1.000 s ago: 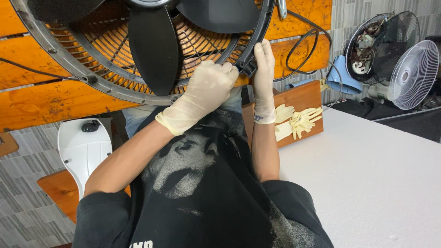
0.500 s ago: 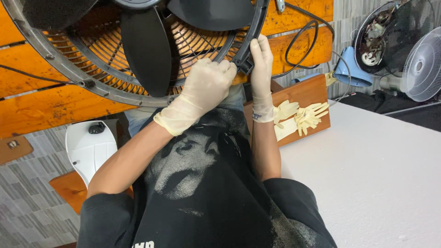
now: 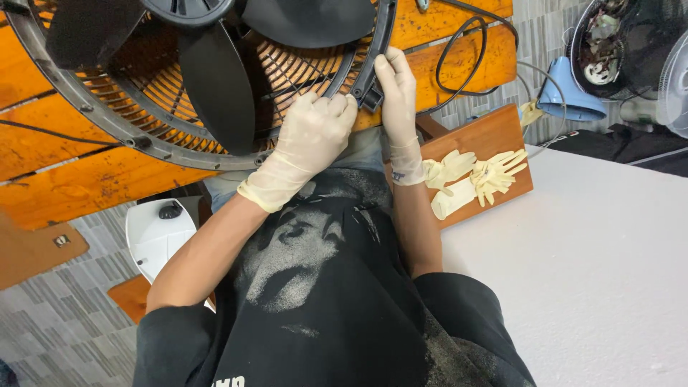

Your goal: Repairing the rim of an industrial fan guard using a screwdriver and a cloth.

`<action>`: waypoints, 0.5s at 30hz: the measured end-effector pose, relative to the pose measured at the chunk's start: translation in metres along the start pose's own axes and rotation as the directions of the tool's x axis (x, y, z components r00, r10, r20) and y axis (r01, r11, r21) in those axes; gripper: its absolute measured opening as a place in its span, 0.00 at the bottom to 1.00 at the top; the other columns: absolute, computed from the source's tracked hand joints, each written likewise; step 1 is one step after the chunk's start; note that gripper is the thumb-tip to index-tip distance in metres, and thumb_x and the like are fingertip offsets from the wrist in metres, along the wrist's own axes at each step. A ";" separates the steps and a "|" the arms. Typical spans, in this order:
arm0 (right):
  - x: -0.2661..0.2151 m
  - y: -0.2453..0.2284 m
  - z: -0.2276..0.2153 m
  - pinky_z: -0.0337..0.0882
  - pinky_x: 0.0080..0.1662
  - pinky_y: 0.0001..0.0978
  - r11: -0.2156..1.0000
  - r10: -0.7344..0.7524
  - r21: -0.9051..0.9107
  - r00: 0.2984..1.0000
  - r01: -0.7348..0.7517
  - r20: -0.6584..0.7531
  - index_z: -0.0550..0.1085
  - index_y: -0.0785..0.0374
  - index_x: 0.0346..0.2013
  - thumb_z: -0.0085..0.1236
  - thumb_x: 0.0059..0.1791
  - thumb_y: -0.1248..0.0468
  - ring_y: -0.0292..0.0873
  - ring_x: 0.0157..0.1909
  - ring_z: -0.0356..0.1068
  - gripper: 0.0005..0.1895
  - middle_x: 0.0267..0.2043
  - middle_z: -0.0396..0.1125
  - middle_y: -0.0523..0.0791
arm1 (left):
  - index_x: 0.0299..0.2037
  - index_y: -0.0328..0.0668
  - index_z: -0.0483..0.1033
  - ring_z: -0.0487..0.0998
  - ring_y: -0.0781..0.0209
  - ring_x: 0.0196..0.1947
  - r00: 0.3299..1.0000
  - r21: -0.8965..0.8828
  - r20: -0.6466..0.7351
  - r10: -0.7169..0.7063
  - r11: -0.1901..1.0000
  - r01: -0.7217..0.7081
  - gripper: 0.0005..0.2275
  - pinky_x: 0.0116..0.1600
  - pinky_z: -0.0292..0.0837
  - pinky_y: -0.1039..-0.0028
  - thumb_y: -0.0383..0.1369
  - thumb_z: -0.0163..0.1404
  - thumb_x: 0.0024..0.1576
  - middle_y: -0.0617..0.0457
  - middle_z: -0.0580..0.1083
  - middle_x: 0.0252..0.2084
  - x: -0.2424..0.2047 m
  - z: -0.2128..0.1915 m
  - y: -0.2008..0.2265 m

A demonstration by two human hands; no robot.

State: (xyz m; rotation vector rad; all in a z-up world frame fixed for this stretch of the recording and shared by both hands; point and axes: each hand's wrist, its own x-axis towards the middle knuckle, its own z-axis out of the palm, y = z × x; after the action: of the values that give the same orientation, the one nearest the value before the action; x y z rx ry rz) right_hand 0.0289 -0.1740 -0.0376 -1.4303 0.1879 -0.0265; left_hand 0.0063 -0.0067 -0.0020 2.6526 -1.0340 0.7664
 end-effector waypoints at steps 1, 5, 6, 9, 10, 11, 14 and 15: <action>0.000 -0.001 0.001 0.64 0.45 0.24 1.000 -0.004 0.005 1.000 0.004 -0.002 0.72 0.58 0.45 0.49 0.57 0.58 0.30 0.38 0.59 0.09 0.36 0.62 0.36 | 0.38 0.39 0.76 0.67 0.59 0.21 1.000 0.003 0.000 0.006 1.000 -0.006 0.07 0.31 0.60 0.70 0.22 0.45 0.56 0.56 0.66 0.26 -0.002 0.000 0.000; -0.001 -0.002 0.000 0.62 0.43 0.23 1.000 0.017 0.016 1.000 -0.017 0.002 0.72 0.58 0.44 0.50 0.57 0.56 0.30 0.37 0.58 0.09 0.35 0.61 0.35 | 0.45 0.34 0.77 0.69 0.58 0.24 0.999 -0.025 -0.004 0.039 0.999 -0.039 0.12 0.33 0.64 0.68 0.23 0.46 0.53 0.53 0.69 0.31 -0.004 -0.006 0.000; 0.000 -0.002 0.000 0.61 0.42 0.22 1.000 0.023 0.003 1.000 -0.023 0.008 0.71 0.57 0.44 0.50 0.57 0.56 0.29 0.36 0.57 0.09 0.34 0.60 0.34 | 0.45 0.33 0.77 0.69 0.58 0.24 0.998 -0.036 -0.043 0.044 0.998 -0.045 0.11 0.34 0.66 0.69 0.21 0.45 0.55 0.51 0.71 0.32 -0.003 -0.009 0.000; 0.002 0.005 -0.002 0.66 0.45 0.23 0.999 0.011 0.043 1.000 -0.012 0.013 0.72 0.59 0.46 0.52 0.56 0.56 0.30 0.40 0.63 0.11 0.39 0.66 0.37 | 0.47 0.35 0.77 0.69 0.57 0.25 1.000 -0.117 -0.023 0.000 0.993 -0.003 0.10 0.34 0.63 0.68 0.25 0.47 0.58 0.53 0.70 0.32 0.001 -0.031 -0.002; 0.001 0.003 -0.002 0.66 0.45 0.23 0.999 0.010 0.044 1.000 -0.010 0.016 0.72 0.59 0.46 0.52 0.56 0.56 0.30 0.40 0.63 0.11 0.39 0.66 0.37 | 0.47 0.35 0.77 0.69 0.57 0.25 1.000 -0.113 -0.024 -0.001 0.994 -0.002 0.10 0.34 0.63 0.68 0.25 0.47 0.58 0.53 0.70 0.32 0.001 -0.042 -0.003; -0.001 0.001 -0.002 0.68 0.47 0.23 0.997 0.018 0.075 0.999 -0.021 0.032 0.71 0.60 0.47 0.52 0.56 0.57 0.31 0.42 0.65 0.11 0.40 0.68 0.38 | 0.45 0.36 0.78 0.70 0.58 0.24 0.999 -0.115 -0.032 -0.024 0.993 0.020 0.07 0.33 0.63 0.70 0.25 0.49 0.60 0.54 0.72 0.31 0.002 -0.053 -0.004; -0.004 -0.003 -0.002 0.69 0.48 0.23 0.993 0.040 0.105 0.998 -0.045 0.054 0.71 0.60 0.47 0.52 0.56 0.57 0.30 0.41 0.66 0.11 0.38 0.69 0.38 | 0.45 0.39 0.79 0.70 0.60 0.23 0.999 -0.103 -0.009 -0.050 0.993 0.049 0.05 0.33 0.63 0.71 0.25 0.50 0.62 0.55 0.74 0.31 -0.005 -0.061 -0.008; -0.003 -0.004 -0.002 0.68 0.46 0.22 0.993 0.051 0.104 0.997 -0.058 0.063 0.70 0.59 0.46 0.52 0.56 0.57 0.29 0.39 0.65 0.10 0.36 0.67 0.36 | 0.45 0.40 0.79 0.70 0.60 0.24 0.998 -0.086 0.018 -0.056 0.995 0.057 0.06 0.34 0.63 0.71 0.25 0.50 0.61 0.56 0.73 0.31 -0.009 -0.060 -0.011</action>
State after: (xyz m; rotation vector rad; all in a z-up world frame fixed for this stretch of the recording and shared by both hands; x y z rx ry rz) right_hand 0.0260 -0.1758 -0.0332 -1.3182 0.1732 0.0508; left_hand -0.0160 0.0275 0.0437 2.6060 -0.9686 0.6753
